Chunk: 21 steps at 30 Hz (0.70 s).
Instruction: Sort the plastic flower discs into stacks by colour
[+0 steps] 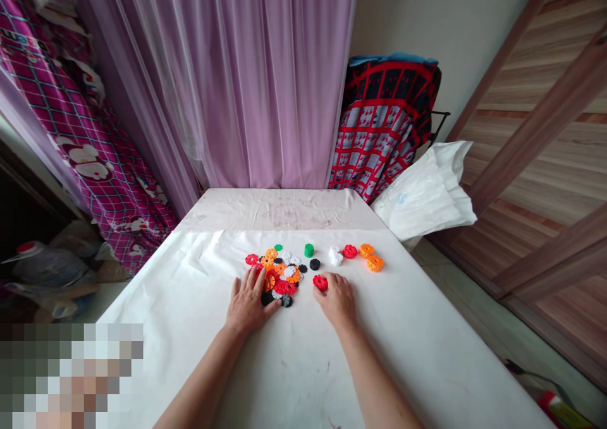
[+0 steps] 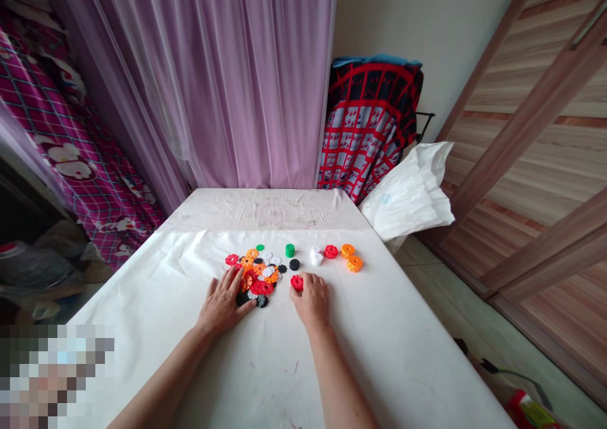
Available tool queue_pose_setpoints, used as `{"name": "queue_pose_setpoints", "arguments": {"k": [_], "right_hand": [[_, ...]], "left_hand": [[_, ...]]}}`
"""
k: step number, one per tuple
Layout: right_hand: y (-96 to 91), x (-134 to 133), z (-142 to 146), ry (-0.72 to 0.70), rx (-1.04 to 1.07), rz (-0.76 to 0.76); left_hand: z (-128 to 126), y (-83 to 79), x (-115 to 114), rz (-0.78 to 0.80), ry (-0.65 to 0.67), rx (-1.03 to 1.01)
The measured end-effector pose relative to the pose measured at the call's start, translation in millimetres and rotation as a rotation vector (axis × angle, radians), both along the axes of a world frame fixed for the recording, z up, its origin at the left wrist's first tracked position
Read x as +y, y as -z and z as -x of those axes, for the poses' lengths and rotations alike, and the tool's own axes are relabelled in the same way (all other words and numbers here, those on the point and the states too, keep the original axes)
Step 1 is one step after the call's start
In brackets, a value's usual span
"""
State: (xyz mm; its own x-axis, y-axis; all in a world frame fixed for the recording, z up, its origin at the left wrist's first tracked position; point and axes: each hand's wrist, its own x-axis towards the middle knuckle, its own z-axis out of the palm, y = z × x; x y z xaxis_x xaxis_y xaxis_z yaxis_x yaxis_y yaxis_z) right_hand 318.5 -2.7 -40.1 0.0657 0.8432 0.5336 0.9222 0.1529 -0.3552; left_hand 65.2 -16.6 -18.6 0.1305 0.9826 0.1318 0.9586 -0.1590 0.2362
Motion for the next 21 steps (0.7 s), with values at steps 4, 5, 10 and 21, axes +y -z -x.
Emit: {"name": "queue_pose_setpoints", "arguments": {"k": [4,5,10,21], "right_hand": [[-7.1,-9.3,8.4,-0.062,0.064,-0.122],[-8.8,-12.9,13.1,-0.093,0.065,-0.136],[-13.5,-24.1,47.8,-0.168,0.003,-0.041],[-18.0,-14.3,79.0,0.0,-0.038,0.104]], "left_hand": [[-4.0,1.4,1.0,-0.08,0.016,-0.142],[-1.5,3.1,0.1,-0.12,0.018,-0.208],[21.9,12.6,-7.7,-0.308,-0.146,-0.621],[55.4,-1.3,-5.4,-0.199,-0.411,-0.683]]}}
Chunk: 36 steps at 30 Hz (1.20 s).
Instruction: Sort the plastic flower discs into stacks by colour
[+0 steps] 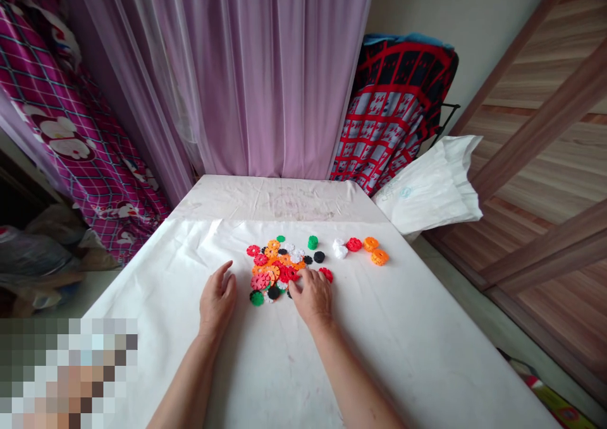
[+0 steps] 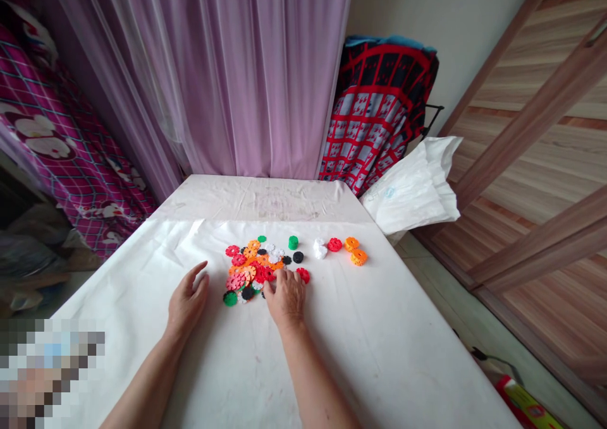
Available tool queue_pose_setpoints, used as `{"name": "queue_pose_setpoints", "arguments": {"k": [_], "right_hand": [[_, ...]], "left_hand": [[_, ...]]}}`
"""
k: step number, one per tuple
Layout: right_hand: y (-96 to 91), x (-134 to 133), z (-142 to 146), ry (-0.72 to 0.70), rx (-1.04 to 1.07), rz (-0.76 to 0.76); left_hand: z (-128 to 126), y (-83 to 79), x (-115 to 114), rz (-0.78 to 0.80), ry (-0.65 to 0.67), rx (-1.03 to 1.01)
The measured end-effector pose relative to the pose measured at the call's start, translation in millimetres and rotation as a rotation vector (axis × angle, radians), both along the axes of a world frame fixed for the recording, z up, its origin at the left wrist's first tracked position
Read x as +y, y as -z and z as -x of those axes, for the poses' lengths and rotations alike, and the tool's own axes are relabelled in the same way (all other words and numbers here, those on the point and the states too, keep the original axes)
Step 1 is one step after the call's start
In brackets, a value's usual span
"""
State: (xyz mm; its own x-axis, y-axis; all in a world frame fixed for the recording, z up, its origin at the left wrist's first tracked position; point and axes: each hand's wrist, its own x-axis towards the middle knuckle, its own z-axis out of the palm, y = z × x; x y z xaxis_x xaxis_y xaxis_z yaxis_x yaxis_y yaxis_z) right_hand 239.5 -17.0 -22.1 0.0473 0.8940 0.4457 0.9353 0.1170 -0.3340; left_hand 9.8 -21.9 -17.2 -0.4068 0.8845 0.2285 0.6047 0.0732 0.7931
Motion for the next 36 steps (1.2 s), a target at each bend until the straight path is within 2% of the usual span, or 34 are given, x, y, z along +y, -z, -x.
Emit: {"name": "queue_pose_setpoints", "arguments": {"k": [12,20,26,36], "right_hand": [[5.4,1.8,-6.6,-0.147,-0.01,-0.067],[-3.2,-2.1,-3.4,-0.149,0.0,-0.064],[3.1,-6.6,-5.0,-0.195,0.034,-0.087],[7.6,-8.6,1.9,-0.106,0.135,-0.049]], "left_hand": [[-5.2,-5.7,-2.6,0.027,0.022,0.022],[-4.9,-4.5,-1.1,0.026,0.041,0.054],[-5.1,-6.4,-1.7,0.033,0.041,0.05],[-3.9,-4.4,-0.1,0.04,0.071,0.075]]}}
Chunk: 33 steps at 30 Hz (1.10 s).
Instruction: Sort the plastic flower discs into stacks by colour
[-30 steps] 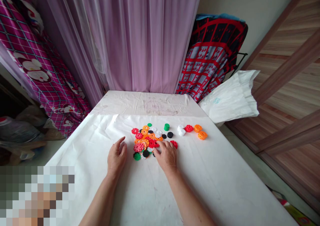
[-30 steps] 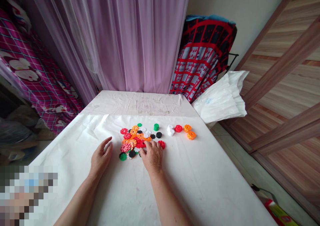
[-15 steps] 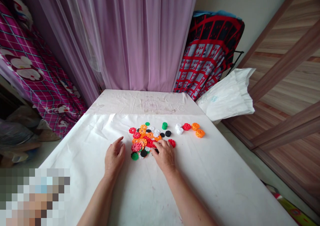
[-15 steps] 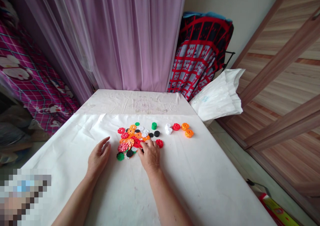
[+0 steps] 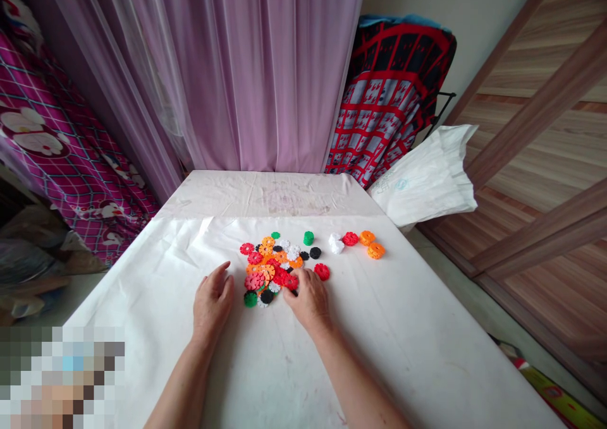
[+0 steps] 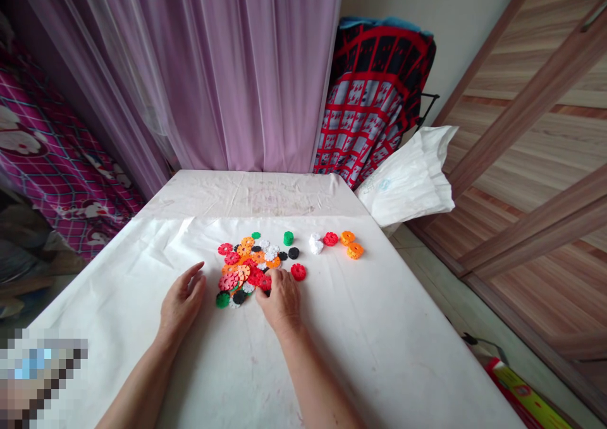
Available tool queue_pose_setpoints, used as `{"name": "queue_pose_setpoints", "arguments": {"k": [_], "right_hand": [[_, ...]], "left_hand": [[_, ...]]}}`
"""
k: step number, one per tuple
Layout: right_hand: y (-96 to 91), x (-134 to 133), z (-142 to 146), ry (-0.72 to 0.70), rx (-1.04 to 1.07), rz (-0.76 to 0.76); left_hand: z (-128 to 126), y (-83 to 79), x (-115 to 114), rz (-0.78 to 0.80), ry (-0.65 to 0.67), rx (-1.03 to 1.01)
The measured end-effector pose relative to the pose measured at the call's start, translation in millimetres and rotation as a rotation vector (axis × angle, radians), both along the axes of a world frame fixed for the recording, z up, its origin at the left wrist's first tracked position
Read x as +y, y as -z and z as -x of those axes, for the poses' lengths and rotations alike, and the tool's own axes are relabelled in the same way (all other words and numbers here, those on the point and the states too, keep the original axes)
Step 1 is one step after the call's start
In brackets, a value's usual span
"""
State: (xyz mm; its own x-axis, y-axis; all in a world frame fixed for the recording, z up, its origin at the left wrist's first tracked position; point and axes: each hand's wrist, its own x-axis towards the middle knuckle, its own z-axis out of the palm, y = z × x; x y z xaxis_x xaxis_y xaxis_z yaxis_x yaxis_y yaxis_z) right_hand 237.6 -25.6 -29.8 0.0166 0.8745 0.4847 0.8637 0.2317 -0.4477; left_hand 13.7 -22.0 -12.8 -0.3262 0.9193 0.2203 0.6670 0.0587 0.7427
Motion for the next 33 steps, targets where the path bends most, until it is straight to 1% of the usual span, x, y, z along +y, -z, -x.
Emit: {"name": "queue_pose_setpoints", "arguments": {"k": [3,5,6,8,10,11,14,19,25,33], "right_hand": [[-3.0,0.6,-14.0,0.003,0.063,-0.085],[-5.6,4.0,-35.5,0.074,0.087,-0.143],[-6.7,6.5,-48.2,0.136,0.095,-0.161],[-7.6,11.7,-71.9,0.226,0.098,-0.148],[-6.9,15.6,-86.8,0.237,0.084,-0.111],[-6.2,16.6,-89.8,0.226,0.071,-0.093],[-4.4,17.3,-86.2,0.183,0.023,-0.055],[-4.3,17.5,-78.4,0.155,-0.041,0.0],[-3.7,20.2,-84.3,-0.009,-0.046,0.04],[3.2,21.8,-85.8,0.011,-0.033,0.045]], "left_hand": [[0.8,0.0,-0.5,0.004,-0.009,0.007],[0.8,0.5,-0.3,0.01,-0.012,0.005],[0.7,0.7,0.0,0.012,-0.008,0.004],[0.3,0.9,0.6,0.009,0.002,0.004],[0.0,0.8,1.0,0.002,0.01,0.002],[0.0,0.5,1.0,0.0,0.011,0.0],[-0.3,-0.9,0.7,0.01,0.008,0.003],[-1.2,-2.6,0.4,0.025,0.002,0.026],[0.0,-1.4,0.5,0.023,0.017,0.012],[-1.0,-1.2,0.8,0.024,0.013,0.014]]}}
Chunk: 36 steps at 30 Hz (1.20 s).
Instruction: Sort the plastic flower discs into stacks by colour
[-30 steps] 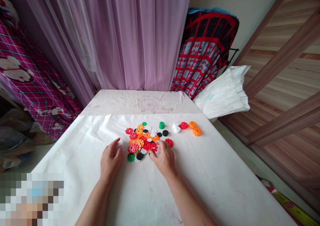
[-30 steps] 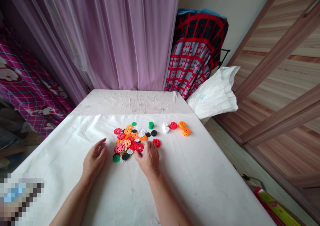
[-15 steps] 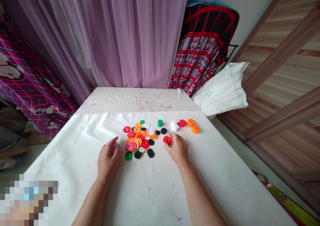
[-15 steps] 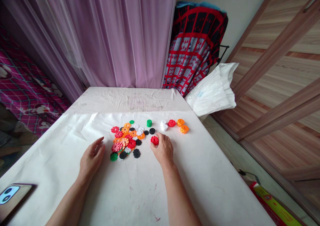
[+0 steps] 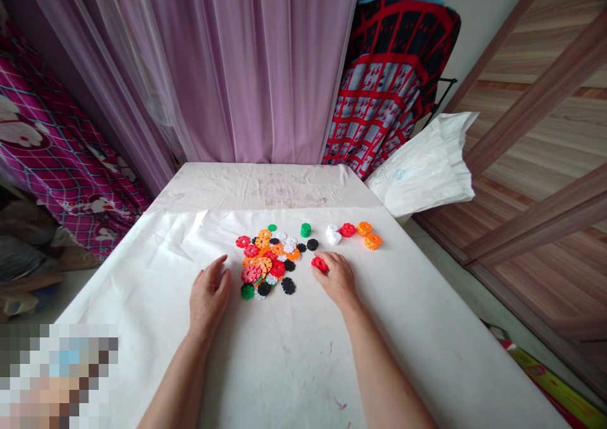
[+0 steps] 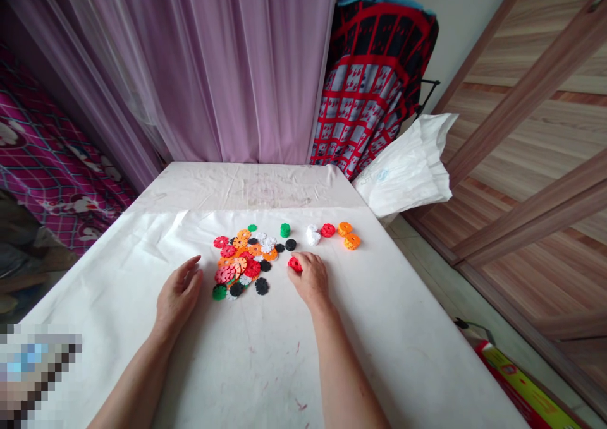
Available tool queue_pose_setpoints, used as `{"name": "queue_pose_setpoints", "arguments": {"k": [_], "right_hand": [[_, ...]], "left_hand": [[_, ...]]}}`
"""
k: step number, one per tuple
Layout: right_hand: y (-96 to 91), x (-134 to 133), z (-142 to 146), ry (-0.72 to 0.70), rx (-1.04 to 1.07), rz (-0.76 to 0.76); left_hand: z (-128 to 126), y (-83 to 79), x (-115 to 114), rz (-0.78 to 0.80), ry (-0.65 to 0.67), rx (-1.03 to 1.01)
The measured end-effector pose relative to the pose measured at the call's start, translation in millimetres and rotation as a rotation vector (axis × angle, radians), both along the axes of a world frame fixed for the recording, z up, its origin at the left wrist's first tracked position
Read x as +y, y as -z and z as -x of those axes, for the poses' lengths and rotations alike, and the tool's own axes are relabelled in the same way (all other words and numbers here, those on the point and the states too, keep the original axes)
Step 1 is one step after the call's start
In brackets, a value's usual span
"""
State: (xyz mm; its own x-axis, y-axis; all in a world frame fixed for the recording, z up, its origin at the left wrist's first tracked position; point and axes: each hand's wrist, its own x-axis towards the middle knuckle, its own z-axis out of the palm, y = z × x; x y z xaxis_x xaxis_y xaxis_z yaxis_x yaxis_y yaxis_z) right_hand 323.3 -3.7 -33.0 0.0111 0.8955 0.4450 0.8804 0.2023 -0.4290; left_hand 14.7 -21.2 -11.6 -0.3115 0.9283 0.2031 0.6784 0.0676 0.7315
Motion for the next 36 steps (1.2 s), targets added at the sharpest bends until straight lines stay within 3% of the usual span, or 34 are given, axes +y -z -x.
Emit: {"name": "queue_pose_setpoints", "arguments": {"k": [6,10,14,20,28,32,36], "right_hand": [[-5.5,-2.8,3.3,0.03,0.0,-0.049],[-22.8,-6.8,31.5,-0.068,-0.013,-0.097],[-33.9,-7.1,70.5,-0.21,-0.043,0.039],[-34.0,-1.9,91.3,-0.187,-0.078,0.156],[-17.1,-4.5,78.6,-0.124,0.078,-0.009],[-19.5,0.3,45.7,-0.054,0.155,-0.087],[-27.3,2.4,1.0,0.087,0.168,-0.024]], "left_hand": [[-0.4,0.7,1.1,-0.003,0.016,0.02],[-1.1,1.3,2.1,-0.014,0.008,0.04],[-0.7,1.6,2.7,-0.021,0.02,0.057],[-0.6,1.9,2.2,-0.041,0.029,0.086],[-1.3,1.9,2.3,-0.052,0.028,0.088],[-1.1,2.0,2.0,-0.051,0.027,0.087],[-0.6,1.6,1.8,-0.048,0.035,0.08]]}}
